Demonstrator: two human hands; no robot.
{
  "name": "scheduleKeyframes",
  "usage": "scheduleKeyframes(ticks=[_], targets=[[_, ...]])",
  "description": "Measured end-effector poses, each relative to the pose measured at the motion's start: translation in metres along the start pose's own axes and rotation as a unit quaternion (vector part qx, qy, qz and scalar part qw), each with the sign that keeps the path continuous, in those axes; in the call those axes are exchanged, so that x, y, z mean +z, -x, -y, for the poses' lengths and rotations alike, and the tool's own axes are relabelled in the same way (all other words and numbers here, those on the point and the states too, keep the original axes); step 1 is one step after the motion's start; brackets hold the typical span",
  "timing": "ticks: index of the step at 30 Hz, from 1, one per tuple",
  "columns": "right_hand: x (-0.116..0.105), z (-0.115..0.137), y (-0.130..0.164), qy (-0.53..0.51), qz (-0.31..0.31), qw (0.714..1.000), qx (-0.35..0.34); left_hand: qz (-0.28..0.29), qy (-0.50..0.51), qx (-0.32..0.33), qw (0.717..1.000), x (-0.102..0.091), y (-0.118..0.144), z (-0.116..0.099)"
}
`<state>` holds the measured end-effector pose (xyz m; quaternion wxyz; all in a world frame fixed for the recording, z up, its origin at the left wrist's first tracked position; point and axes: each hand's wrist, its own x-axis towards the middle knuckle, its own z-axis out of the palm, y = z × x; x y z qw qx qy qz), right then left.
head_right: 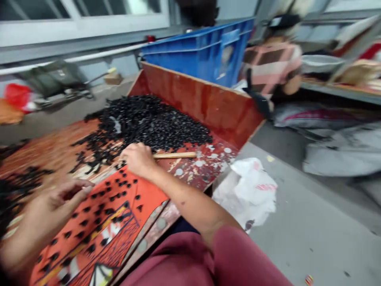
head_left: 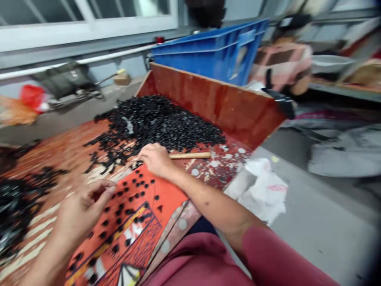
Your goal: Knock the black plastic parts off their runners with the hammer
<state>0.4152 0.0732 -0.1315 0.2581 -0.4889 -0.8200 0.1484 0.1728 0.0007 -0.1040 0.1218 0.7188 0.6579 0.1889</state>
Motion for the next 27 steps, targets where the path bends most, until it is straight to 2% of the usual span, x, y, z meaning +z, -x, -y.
scheduleKeyframes(ticks=[2, 4, 7, 9, 11, 14, 18, 23, 27], targets=[[-0.01, 0.002, 0.01, -0.031, -0.003, 0.999, -0.039, 0.005, 0.007, -0.003, 1.0, -0.01, 0.036, -0.001], [-0.014, 0.011, 0.03, -0.056, 0.009, 0.995, -0.086, 0.014, 0.008, -0.013, 1.0, -0.01, 0.075, 0.004], [-0.009, 0.033, 0.072, -0.062, 0.036, 0.987, -0.142, 0.029, 0.007, -0.02, 0.999, 0.004, 0.121, 0.007], [0.002, 0.05, 0.097, -0.034, 0.043, 0.988, -0.141, 0.036, 0.002, -0.007, 0.999, 0.017, 0.136, 0.001], [0.015, 0.064, 0.111, 0.007, 0.04, 0.991, -0.126, 0.036, -0.019, 0.015, 0.999, 0.024, 0.138, -0.008], [0.027, 0.077, 0.119, 0.056, 0.043, 0.991, -0.117, 0.009, -0.082, 0.029, 0.996, 0.024, 0.124, -0.02], [0.023, 0.078, 0.121, 0.059, 0.05, 0.99, -0.115, -0.012, -0.135, 0.033, 0.99, 0.019, 0.091, -0.022], [0.016, 0.079, 0.105, 0.066, 0.04, 0.99, -0.115, 0.04, -0.169, 0.054, 0.983, 0.029, 0.062, -0.022], [0.027, 0.085, 0.082, 0.089, 0.062, 0.984, -0.14, 0.0, -0.168, 0.03, 0.985, 0.02, 0.067, -0.015]])
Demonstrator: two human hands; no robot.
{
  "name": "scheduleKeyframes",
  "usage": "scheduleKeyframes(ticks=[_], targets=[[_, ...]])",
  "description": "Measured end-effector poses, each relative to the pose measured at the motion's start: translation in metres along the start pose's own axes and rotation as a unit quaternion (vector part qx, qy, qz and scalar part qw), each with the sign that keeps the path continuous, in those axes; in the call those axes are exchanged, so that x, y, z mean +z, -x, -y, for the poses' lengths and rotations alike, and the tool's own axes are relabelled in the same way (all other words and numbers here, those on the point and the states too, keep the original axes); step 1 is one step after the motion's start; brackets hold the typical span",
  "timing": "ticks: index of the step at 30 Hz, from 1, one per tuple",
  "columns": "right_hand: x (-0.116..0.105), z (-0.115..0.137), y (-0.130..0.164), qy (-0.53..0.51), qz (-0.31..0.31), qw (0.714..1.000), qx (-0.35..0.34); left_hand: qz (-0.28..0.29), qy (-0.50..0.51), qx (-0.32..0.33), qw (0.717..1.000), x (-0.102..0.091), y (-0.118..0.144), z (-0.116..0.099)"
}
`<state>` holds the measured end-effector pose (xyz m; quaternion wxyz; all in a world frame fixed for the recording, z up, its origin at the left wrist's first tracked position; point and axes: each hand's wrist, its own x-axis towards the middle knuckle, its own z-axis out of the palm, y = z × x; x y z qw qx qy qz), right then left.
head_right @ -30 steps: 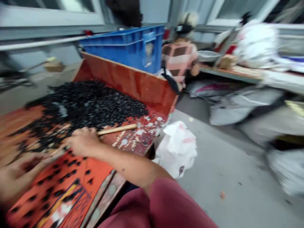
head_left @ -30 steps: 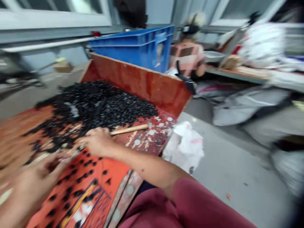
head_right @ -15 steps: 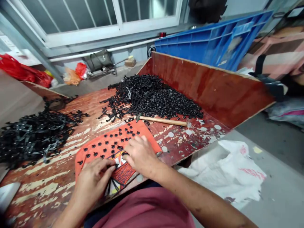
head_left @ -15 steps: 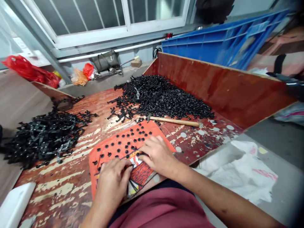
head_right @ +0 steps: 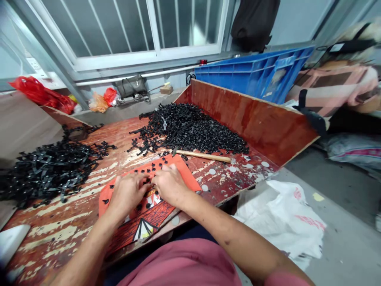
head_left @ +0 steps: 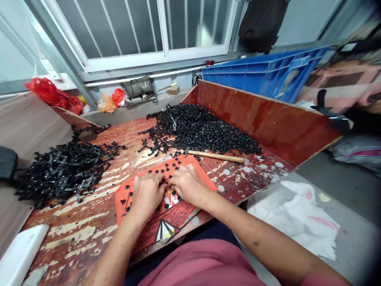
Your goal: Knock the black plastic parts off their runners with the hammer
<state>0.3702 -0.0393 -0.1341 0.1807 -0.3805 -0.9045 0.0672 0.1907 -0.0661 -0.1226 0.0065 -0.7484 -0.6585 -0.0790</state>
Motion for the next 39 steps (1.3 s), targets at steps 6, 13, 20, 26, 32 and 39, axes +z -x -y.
scheduleKeyframes(ticks=[6, 13, 20, 26, 32, 39], targets=[[0.007, -0.008, -0.004, 0.017, 0.018, 1.0, 0.017, -0.052, 0.092, -0.133, 0.985, -0.022, 0.054, 0.059], [-0.01, -0.036, -0.002, 0.037, -0.021, 0.997, 0.058, -0.061, 0.182, -0.211, 0.959, -0.003, 0.095, 0.088], [0.001, -0.026, -0.028, 0.069, 0.008, 0.997, 0.03, -0.082, 0.203, -0.199, 0.955, -0.007, 0.084, 0.085], [0.004, -0.024, -0.029, 0.047, 0.032, 0.998, 0.024, -0.096, 0.232, -0.212, 0.945, -0.01, 0.099, 0.095], [0.006, -0.021, -0.039, 0.03, 0.038, 0.999, 0.018, -0.038, 0.132, -0.199, 0.97, -0.012, 0.091, 0.088], [0.02, -0.001, -0.05, 0.008, 0.057, 0.998, 0.006, 0.037, -0.018, -0.163, 0.986, -0.01, 0.06, 0.056]])
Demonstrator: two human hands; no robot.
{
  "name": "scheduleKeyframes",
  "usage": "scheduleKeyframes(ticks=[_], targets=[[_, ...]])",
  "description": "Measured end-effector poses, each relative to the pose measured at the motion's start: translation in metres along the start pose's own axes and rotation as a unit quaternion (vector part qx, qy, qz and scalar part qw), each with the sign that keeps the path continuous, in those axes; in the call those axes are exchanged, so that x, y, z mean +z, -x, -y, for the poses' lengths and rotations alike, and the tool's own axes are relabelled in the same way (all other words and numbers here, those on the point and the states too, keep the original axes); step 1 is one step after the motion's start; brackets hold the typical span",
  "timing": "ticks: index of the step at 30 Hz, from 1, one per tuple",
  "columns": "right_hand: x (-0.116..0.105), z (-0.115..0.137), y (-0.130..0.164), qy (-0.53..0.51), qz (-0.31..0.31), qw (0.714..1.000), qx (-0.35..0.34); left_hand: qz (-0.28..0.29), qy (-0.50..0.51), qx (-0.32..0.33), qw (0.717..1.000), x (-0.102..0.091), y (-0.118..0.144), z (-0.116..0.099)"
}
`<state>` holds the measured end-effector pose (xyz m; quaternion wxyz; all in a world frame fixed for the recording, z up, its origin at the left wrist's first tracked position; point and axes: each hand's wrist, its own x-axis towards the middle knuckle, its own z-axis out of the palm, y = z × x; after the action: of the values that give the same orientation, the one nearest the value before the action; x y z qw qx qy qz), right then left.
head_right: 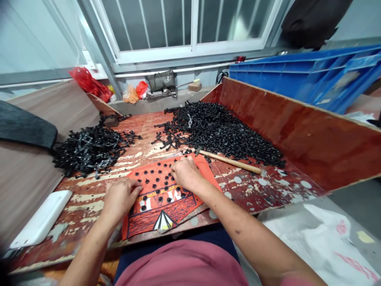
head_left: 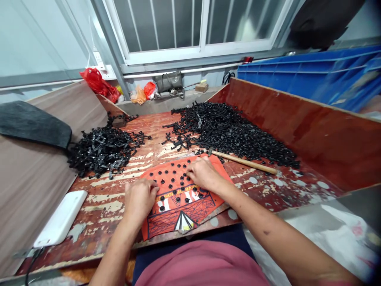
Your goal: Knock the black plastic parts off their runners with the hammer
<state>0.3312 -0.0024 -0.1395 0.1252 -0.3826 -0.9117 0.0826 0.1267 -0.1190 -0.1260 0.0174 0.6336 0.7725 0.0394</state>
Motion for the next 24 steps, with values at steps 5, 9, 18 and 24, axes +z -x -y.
scheduleKeyframes(ticks=[5, 9, 18, 24], targets=[[-0.014, -0.01, 0.007, -0.011, -0.019, 1.0, 0.017, -0.019, 0.035, 0.027, 0.999, 0.005, -0.001, 0.007], [-0.042, -0.058, 0.022, 0.011, -0.084, 0.991, 0.107, -0.052, 0.098, -0.014, 0.994, 0.009, 0.006, 0.034], [-0.031, -0.054, 0.015, 0.054, -0.02, 0.994, 0.092, -0.083, 0.217, -0.133, 0.963, 0.01, 0.024, 0.036], [-0.025, -0.044, -0.009, 0.096, 0.045, 0.989, 0.1, -0.086, 0.22, -0.129, 0.963, 0.007, 0.035, 0.044]])
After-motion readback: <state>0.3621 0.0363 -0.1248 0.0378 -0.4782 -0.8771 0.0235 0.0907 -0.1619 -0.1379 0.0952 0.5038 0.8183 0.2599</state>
